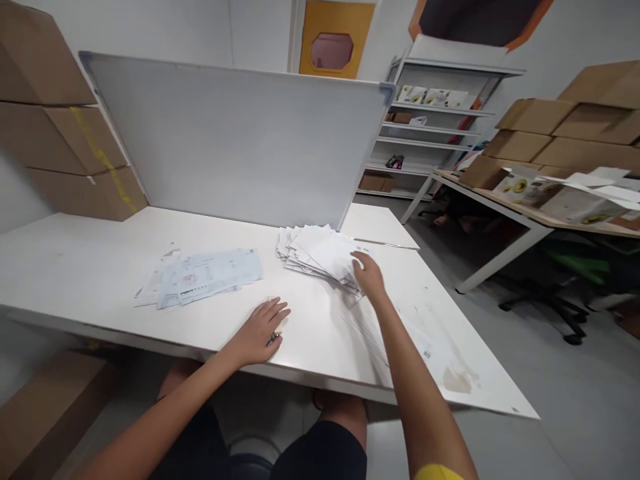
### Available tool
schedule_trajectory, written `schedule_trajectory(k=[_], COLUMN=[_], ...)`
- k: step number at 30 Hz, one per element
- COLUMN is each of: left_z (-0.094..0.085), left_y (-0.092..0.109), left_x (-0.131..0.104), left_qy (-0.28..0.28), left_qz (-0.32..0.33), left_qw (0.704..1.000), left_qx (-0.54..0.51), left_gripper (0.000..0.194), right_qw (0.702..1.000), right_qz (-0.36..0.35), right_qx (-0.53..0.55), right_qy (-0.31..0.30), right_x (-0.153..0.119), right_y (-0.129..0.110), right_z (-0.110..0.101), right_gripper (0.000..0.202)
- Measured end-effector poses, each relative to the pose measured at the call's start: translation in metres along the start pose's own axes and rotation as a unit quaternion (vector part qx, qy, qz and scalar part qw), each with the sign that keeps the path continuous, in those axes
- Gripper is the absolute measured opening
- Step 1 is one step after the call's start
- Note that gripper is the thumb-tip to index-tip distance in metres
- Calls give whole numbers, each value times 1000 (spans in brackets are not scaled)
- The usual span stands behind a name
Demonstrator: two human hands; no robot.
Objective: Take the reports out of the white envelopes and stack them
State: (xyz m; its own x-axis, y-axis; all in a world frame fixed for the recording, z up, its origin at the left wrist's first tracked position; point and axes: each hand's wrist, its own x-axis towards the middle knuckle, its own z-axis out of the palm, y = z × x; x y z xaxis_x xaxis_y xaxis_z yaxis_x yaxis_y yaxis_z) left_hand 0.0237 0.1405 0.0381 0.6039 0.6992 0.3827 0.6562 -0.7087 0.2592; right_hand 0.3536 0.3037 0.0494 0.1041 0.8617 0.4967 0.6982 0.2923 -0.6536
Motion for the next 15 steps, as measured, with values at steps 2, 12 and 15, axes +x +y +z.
schedule_trajectory(k=[2,12,15], left_z=[-1,-3,-17], left_y=[0,-3,-15], left_x=[0,2,-2], left_qy=[-2,-22,-45], left_qz=[3,-15,-51], left_qw=[1000,997,992], left_qx=[-3,-76,-108], left_gripper=[57,58,68], right_qw=[998,969,974], right_qz=[-12,72,10], right_qx=[-36,-198,-184], right_qy=[-42,-130,-129], right_x=[-15,-34,-100], right_y=[-20,-51,-57], right_z=[22,25,15], right_gripper=[38,59,60])
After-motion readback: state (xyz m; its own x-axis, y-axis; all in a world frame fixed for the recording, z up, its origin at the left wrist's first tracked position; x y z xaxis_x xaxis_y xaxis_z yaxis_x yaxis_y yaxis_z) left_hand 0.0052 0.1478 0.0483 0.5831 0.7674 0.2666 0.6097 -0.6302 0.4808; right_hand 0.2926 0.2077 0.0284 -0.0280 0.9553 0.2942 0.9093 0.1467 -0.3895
